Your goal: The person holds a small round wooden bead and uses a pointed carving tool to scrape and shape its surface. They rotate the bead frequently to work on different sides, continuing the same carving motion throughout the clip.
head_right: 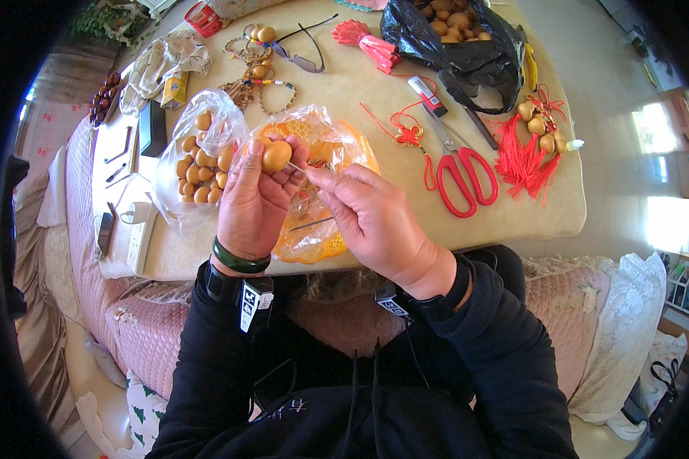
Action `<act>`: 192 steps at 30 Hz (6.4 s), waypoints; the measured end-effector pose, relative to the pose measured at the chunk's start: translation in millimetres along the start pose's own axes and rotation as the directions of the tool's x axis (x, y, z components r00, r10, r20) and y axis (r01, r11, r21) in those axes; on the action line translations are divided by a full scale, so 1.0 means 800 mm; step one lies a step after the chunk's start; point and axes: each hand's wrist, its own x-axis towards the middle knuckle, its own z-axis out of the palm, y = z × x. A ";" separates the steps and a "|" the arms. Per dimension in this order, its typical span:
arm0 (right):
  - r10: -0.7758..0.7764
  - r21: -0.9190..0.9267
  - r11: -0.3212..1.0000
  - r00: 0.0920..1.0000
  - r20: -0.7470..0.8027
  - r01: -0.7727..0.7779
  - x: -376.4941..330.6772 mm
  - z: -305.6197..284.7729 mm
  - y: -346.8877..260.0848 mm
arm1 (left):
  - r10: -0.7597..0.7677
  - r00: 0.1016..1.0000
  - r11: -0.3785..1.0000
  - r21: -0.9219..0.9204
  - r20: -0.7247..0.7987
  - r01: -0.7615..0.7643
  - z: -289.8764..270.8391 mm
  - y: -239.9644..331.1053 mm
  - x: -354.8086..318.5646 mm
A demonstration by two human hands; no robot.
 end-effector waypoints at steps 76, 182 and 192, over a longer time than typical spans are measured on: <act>0.344 0.723 0.194 0.736 0.583 -0.663 0.004 0.007 -0.006 | 0.193 0.973 0.980 -0.083 0.128 -0.183 0.021 0.005 -0.012; 0.075 0.295 0.951 0.994 0.074 -0.094 0.005 0.014 -0.009 | 0.196 0.966 0.980 -0.003 0.167 -0.199 0.022 0.002 -0.012; -0.115 -0.011 0.993 0.990 0.079 0.117 0.000 0.025 0.004 | 0.238 0.971 0.971 0.015 -0.021 -0.238 0.029 -0.010 -0.017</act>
